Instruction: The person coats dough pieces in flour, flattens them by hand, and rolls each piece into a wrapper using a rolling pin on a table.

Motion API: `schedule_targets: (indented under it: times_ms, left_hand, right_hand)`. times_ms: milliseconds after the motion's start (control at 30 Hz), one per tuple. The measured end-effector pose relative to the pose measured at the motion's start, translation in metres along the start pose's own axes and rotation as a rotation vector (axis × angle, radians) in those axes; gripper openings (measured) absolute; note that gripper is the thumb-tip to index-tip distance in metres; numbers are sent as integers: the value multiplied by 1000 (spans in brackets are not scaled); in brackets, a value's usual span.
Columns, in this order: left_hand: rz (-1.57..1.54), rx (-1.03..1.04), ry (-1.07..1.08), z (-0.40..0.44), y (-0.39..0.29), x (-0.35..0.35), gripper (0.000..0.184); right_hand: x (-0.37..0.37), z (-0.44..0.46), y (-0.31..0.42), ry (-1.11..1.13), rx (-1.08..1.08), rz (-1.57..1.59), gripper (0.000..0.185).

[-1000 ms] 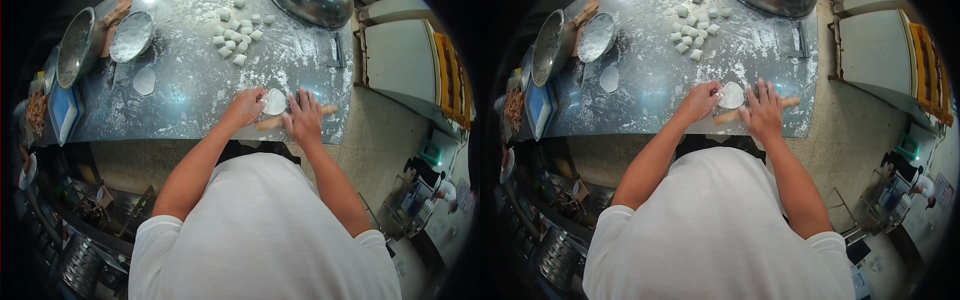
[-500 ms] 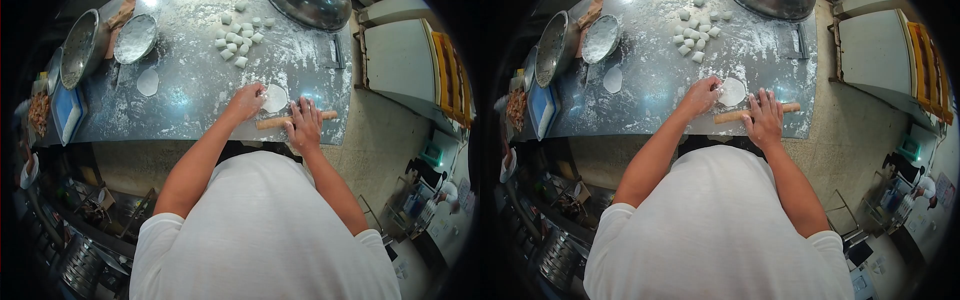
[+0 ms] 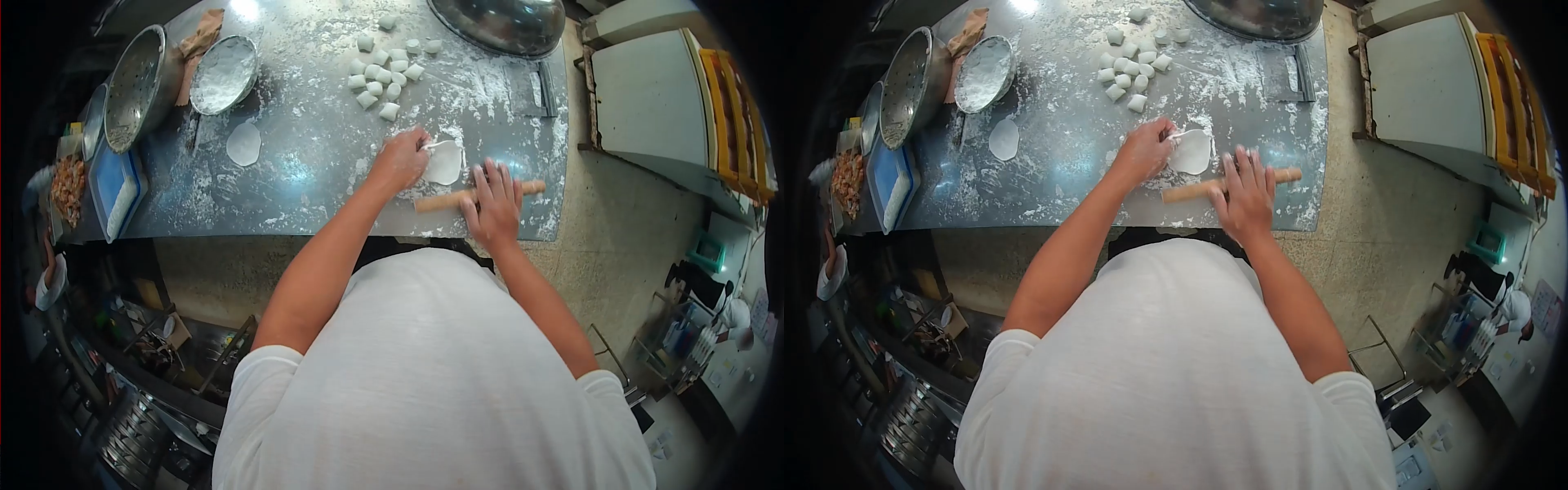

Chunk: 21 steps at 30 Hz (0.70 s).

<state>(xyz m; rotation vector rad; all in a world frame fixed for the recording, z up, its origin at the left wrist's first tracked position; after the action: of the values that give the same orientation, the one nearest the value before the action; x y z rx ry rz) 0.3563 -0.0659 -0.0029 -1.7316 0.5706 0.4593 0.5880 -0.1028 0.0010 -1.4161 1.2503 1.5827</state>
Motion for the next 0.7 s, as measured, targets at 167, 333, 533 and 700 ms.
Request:
schedule_targets:
  times_ms: [167, 333, 533, 700]
  left_hand:
    - [-285, -186, 178, -13, 14, 3, 27]
    - [51, 97, 6, 10, -23, -11, 31]
    - [157, 178, 23, 7, -8, 1, 23]
    - [-527, -360, 112, -23, 25, 22, 24]
  right_hand:
    - [-17, 42, 13, 58, -2, -29, 66]
    - [2, 134, 15, -156, 26, -38, 69]
    - [-2, 13, -6, -27, -52, 13, 61]
    - [-8, 11, -13, 19, -110, 85, 61]
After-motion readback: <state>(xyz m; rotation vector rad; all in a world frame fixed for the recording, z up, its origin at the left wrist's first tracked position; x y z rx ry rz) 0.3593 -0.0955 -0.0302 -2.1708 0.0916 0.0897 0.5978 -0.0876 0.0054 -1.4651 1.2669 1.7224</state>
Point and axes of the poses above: each hand's wrist, its own z-axis towards the middle knuckle, its own x-axis out of the palm, y = z × x, the point moved 1 cm from there along z, towards the middle knuckle, and after that the axes turned 4 degrees about x, right-handed, at the moved point
